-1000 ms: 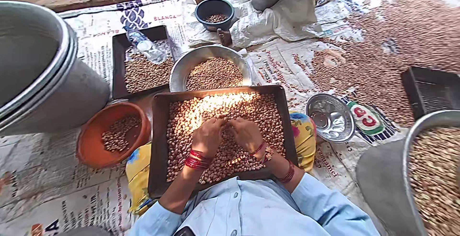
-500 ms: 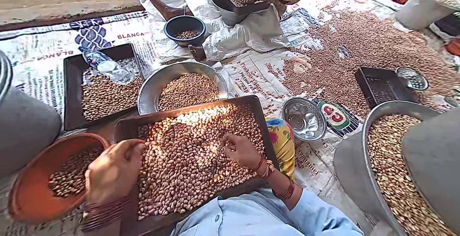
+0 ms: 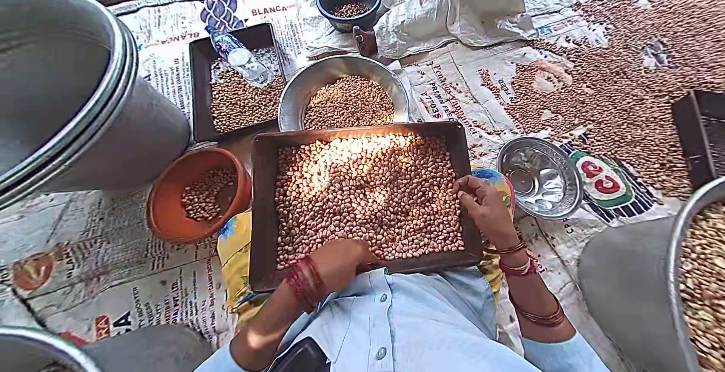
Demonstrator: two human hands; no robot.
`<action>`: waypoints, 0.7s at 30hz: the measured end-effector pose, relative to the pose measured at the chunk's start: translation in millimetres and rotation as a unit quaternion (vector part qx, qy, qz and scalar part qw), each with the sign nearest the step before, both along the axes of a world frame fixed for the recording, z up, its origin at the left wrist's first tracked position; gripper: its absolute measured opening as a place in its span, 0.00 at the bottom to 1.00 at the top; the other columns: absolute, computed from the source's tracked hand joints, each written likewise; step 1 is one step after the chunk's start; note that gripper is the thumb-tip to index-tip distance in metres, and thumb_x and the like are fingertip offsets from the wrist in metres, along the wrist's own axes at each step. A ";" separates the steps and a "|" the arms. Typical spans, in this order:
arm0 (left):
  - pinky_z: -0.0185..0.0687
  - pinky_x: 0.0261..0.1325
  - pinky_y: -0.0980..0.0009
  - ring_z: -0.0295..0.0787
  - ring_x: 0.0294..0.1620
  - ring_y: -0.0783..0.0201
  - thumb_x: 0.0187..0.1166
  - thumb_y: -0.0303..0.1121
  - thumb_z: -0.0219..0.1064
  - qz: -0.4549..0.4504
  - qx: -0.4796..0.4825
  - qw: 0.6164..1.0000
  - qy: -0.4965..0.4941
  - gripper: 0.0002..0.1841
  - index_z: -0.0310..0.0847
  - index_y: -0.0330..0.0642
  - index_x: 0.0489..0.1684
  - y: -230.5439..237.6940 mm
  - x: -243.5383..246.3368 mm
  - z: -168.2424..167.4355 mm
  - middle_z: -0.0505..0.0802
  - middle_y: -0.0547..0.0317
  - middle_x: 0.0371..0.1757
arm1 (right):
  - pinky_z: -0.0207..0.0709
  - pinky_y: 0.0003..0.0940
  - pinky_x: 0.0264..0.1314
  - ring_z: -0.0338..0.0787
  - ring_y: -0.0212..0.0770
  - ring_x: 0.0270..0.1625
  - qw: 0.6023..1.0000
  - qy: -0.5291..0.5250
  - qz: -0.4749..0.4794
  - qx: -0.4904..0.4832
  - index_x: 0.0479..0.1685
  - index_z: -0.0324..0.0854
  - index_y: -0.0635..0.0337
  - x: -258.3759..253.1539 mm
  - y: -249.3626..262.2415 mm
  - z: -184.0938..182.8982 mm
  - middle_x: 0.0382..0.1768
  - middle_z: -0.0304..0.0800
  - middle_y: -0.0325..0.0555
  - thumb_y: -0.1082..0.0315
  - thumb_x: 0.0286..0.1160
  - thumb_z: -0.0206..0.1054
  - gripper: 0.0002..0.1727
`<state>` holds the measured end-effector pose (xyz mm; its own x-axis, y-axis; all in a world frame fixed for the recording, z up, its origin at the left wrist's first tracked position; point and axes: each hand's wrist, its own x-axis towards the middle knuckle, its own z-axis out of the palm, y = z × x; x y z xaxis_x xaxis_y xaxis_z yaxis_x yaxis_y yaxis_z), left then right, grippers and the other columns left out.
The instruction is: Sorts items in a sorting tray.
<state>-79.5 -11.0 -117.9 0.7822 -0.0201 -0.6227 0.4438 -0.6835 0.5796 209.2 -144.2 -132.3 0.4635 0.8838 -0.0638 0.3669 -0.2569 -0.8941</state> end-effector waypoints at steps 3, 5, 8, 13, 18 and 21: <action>0.77 0.69 0.37 0.83 0.71 0.37 0.78 0.17 0.59 0.009 0.039 0.999 0.007 0.25 0.84 0.46 0.73 -7.6 39.1 -7.2 0.86 0.39 0.70 | 0.71 0.30 0.33 0.76 0.30 0.26 0.980 -0.194 0.034 -0.026 0.48 0.92 0.56 -13.0 11.1 -7.0 0.29 0.87 0.39 0.65 0.78 0.63 0.12; 0.79 0.67 0.36 0.83 0.72 0.36 0.76 0.14 0.59 0.046 0.059 0.997 -0.021 0.32 0.77 0.47 0.82 -1.5 55.2 -6.1 0.82 0.37 0.75 | 0.85 0.49 0.44 0.92 0.49 0.37 0.962 -0.265 0.063 -0.016 0.50 0.94 0.57 -21.7 25.6 -13.2 0.40 0.95 0.52 0.65 0.80 0.65 0.13; 0.82 0.65 0.39 0.86 0.69 0.38 0.85 0.20 0.52 0.163 0.125 0.977 -0.062 0.33 0.64 0.56 0.91 15.7 61.7 3.7 0.77 0.40 0.82 | 0.85 0.58 0.43 0.94 0.61 0.41 0.943 -0.320 0.085 -0.037 0.54 0.92 0.59 -33.2 47.8 -18.1 0.41 0.93 0.60 0.66 0.79 0.67 0.13; 0.89 0.47 0.42 0.93 0.54 0.37 0.83 0.27 0.63 0.306 0.331 0.849 -0.275 0.19 0.86 0.45 0.71 28.6 33.1 -14.3 0.88 0.37 0.65 | 0.84 0.58 0.40 0.94 0.61 0.41 0.933 -0.339 0.100 -0.066 0.53 0.91 0.60 -34.2 60.4 -24.2 0.40 0.92 0.60 0.65 0.78 0.70 0.12; 0.90 0.55 0.56 0.94 0.51 0.47 0.78 0.27 0.67 0.214 0.253 0.845 -0.420 0.06 0.93 0.41 0.40 0.2 33.1 -43.1 0.95 0.46 0.44 | 0.84 0.62 0.46 0.94 0.63 0.46 0.945 -0.299 0.097 -0.087 0.55 0.88 0.63 -32.0 58.9 -28.6 0.43 0.93 0.61 0.65 0.80 0.69 0.13; 0.90 0.55 0.59 0.95 0.49 0.49 0.81 0.22 0.61 0.119 0.229 0.849 -0.460 0.10 0.91 0.37 0.38 -13.5 54.0 -58.3 0.95 0.47 0.42 | 0.82 0.56 0.49 0.92 0.53 0.42 0.967 -0.207 0.103 -0.109 0.51 0.90 0.61 -24.0 57.8 -19.8 0.38 0.92 0.54 0.63 0.79 0.72 0.12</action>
<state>-25.5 -24.5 -176.3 0.8899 0.2863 0.3551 0.1044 -0.8856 0.4526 185.2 -86.3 -152.1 0.3039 0.9468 -0.1054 0.7449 -0.3052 -0.5933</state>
